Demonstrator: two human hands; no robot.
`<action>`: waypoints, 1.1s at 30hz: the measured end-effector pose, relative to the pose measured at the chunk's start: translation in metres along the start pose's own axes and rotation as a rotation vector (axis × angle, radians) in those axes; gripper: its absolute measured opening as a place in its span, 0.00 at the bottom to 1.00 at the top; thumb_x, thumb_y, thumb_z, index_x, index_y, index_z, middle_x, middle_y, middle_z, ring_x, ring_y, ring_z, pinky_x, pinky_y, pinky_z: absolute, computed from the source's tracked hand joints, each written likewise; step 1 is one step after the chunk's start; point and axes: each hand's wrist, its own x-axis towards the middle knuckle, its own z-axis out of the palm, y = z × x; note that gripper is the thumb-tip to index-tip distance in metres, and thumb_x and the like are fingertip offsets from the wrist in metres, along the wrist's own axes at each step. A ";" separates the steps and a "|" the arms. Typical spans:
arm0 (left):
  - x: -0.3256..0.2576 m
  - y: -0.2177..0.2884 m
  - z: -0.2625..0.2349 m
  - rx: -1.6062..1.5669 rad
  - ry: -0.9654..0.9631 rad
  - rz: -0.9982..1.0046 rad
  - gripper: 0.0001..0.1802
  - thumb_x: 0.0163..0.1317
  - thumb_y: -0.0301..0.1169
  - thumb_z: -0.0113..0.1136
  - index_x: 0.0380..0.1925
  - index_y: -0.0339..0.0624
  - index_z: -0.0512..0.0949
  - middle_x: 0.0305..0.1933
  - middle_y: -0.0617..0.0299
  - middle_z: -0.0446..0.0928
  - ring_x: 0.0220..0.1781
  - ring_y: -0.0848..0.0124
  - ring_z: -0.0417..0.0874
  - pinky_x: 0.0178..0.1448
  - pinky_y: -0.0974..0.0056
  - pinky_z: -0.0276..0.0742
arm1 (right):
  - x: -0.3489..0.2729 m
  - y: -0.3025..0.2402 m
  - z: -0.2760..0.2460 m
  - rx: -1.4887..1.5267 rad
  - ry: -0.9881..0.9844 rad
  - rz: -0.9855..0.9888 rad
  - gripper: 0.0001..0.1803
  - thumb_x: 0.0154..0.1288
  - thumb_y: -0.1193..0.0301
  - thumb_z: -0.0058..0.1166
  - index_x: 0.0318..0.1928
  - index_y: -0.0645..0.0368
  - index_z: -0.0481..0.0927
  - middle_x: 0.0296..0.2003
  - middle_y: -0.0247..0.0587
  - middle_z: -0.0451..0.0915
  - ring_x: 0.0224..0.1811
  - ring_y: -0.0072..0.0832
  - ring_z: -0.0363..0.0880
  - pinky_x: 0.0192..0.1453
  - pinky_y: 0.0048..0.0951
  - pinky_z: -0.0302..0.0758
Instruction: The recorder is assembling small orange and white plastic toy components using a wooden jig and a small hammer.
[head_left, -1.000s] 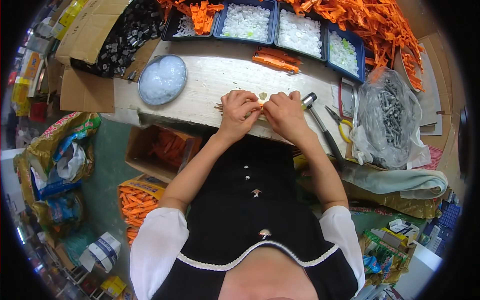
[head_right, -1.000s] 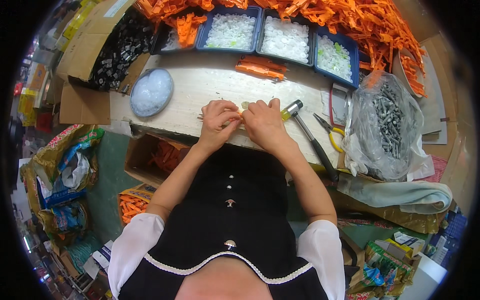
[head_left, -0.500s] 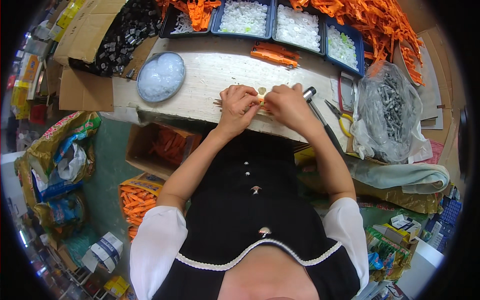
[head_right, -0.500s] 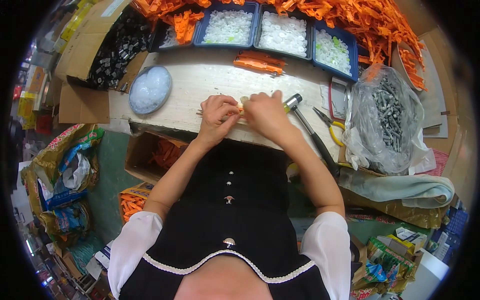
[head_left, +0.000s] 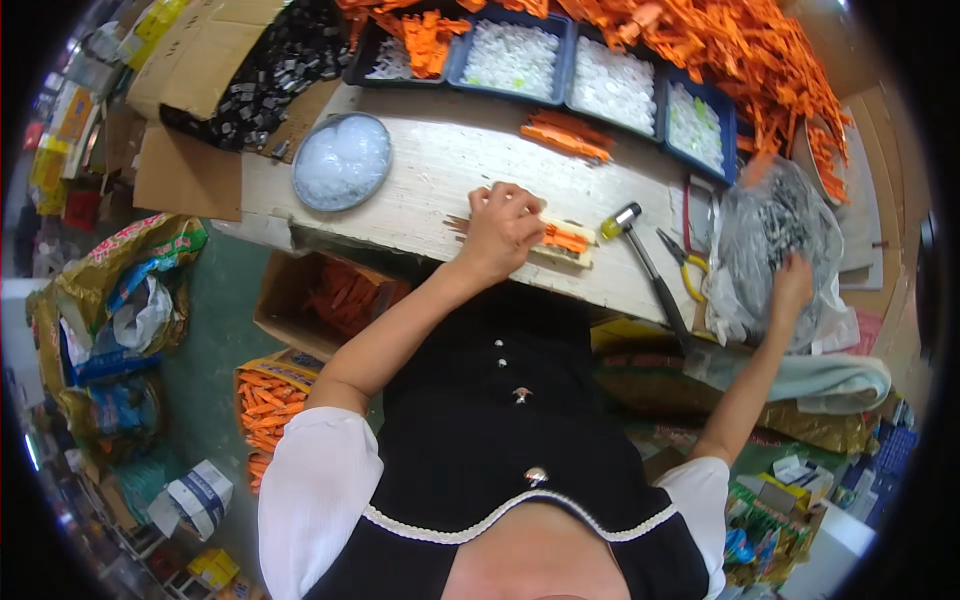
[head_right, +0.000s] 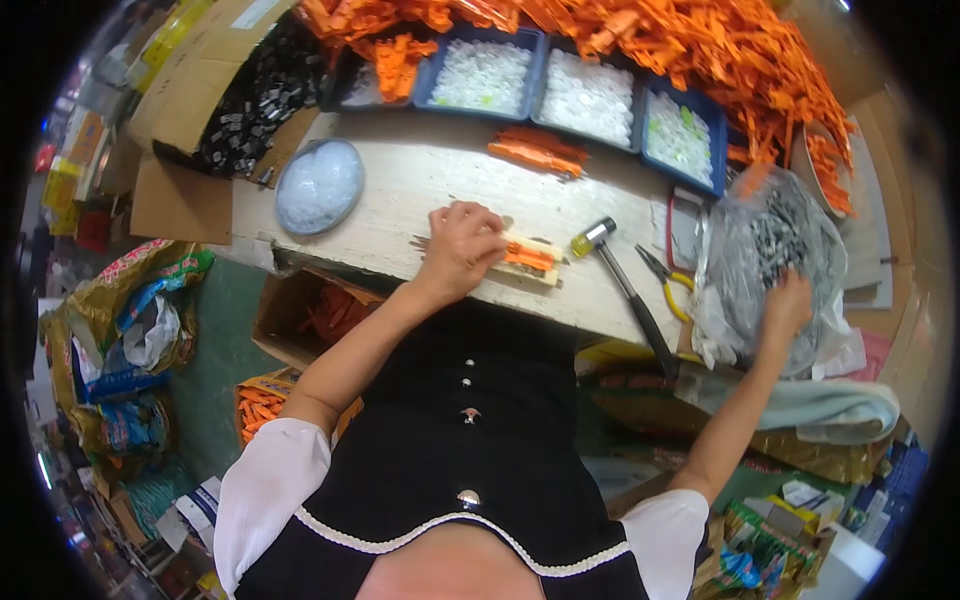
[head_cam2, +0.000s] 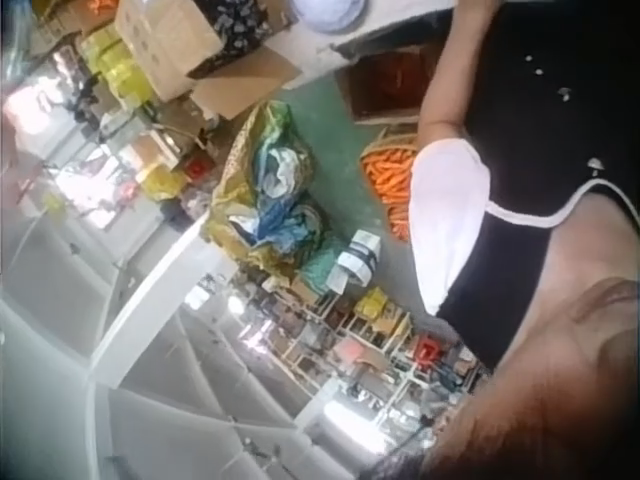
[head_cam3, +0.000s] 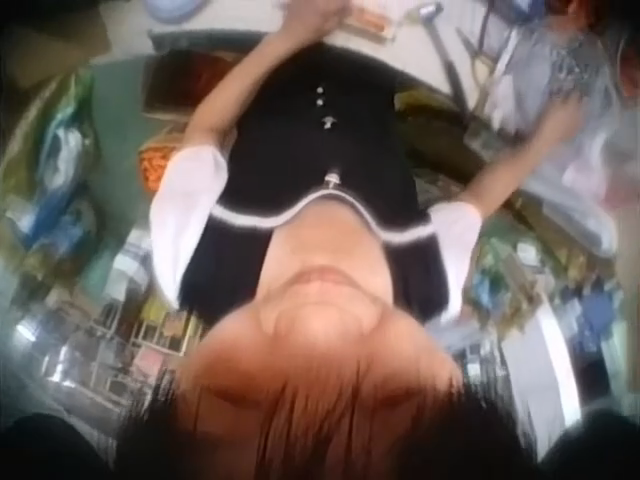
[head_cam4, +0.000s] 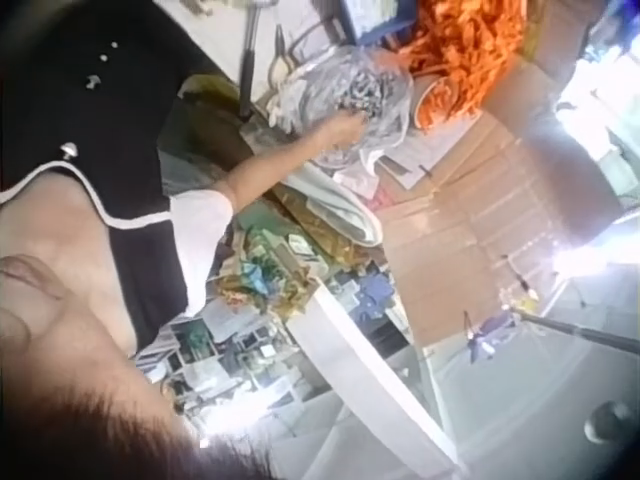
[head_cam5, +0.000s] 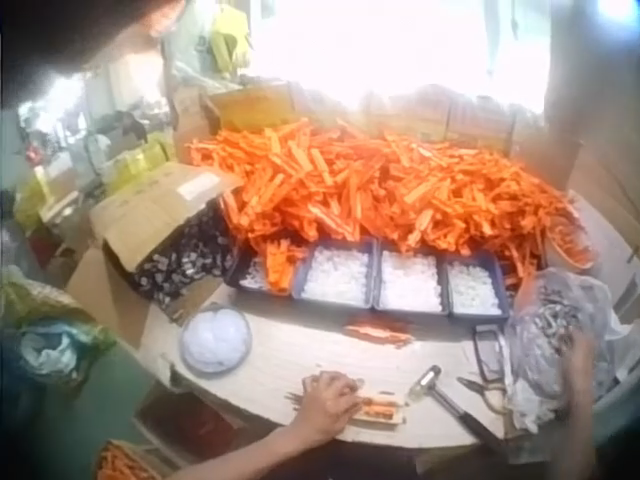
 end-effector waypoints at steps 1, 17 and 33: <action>0.001 0.000 0.002 -0.007 -0.008 0.013 0.05 0.44 0.27 0.63 0.22 0.48 0.77 0.37 0.69 0.73 0.47 0.68 0.69 0.50 0.57 0.55 | 0.000 0.013 0.012 0.032 -0.049 -0.011 0.12 0.59 0.65 0.46 0.40 0.54 0.78 0.39 0.44 0.75 0.42 0.43 0.74 0.43 0.48 0.69; 0.076 -0.142 -0.105 0.455 0.269 -0.250 0.05 0.45 0.32 0.61 0.24 0.48 0.81 0.31 0.60 0.76 0.37 0.58 0.73 0.42 0.57 0.69 | -0.003 0.010 0.024 0.116 0.039 0.003 0.11 0.62 0.63 0.44 0.41 0.51 0.76 0.38 0.39 0.74 0.42 0.39 0.73 0.39 0.48 0.66; 0.146 -0.225 -0.117 0.415 -0.337 -0.556 0.12 0.49 0.31 0.57 0.34 0.39 0.79 0.39 0.46 0.77 0.44 0.53 0.78 0.47 0.56 0.73 | -0.006 0.022 0.026 0.477 0.128 0.094 0.11 0.56 0.69 0.51 0.38 0.59 0.77 0.35 0.43 0.78 0.36 0.37 0.77 0.40 0.35 0.71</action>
